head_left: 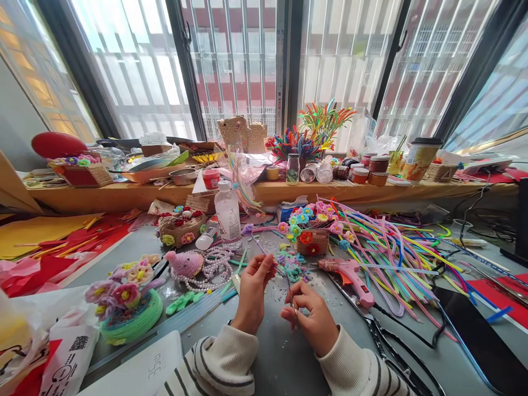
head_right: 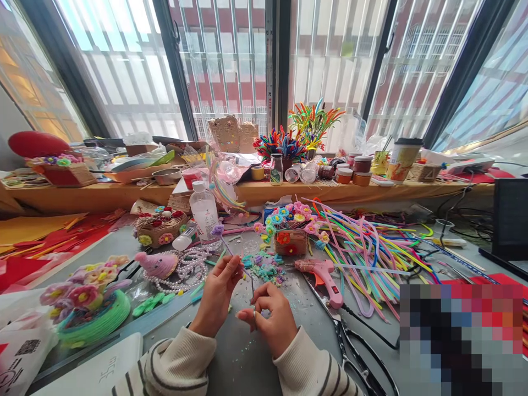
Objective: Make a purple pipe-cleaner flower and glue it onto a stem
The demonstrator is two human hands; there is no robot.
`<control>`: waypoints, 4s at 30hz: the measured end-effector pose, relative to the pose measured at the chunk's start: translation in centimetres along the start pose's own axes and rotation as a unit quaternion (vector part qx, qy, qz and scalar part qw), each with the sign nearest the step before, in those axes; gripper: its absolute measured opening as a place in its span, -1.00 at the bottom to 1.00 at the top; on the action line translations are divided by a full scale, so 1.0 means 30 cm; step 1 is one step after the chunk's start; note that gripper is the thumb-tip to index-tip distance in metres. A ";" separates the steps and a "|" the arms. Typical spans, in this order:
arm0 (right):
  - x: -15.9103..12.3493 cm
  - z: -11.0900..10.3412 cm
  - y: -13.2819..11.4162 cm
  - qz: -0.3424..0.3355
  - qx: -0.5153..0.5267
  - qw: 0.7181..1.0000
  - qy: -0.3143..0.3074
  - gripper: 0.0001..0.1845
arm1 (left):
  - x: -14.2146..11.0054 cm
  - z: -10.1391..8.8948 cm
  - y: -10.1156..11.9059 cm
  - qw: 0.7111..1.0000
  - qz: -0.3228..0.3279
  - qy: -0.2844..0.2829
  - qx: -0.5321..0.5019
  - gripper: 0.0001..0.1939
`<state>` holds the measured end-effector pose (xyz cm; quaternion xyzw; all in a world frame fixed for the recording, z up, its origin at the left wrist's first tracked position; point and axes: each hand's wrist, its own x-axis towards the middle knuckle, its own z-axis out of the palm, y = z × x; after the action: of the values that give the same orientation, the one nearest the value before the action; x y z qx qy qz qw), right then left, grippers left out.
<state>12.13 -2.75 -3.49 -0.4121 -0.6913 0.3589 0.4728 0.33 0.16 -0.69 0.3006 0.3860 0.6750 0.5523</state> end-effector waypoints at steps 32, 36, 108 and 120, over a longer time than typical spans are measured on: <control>0.011 -0.022 0.015 0.049 -0.023 0.995 0.090 -0.75 | -0.017 0.011 -0.011 0.960 0.010 -0.152 0.236 -0.81; 0.011 -0.021 0.010 0.042 -0.013 0.995 0.084 -0.75 | -0.016 0.011 -0.014 0.957 0.008 -0.156 0.243 -0.81; -0.020 0.005 0.008 0.029 -0.042 0.991 -0.124 -0.30 | -0.004 -0.002 0.000 0.994 0.027 -0.020 0.101 -0.81; -0.017 -0.001 -0.003 0.019 -0.020 0.996 -0.083 -0.49 | -0.004 -0.003 -0.011 0.993 0.022 -0.030 0.111 -0.81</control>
<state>12.24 -3.25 -3.58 -0.4031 -0.7271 0.3867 0.3991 0.46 0.05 -1.00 0.3886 0.4346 0.6308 0.5120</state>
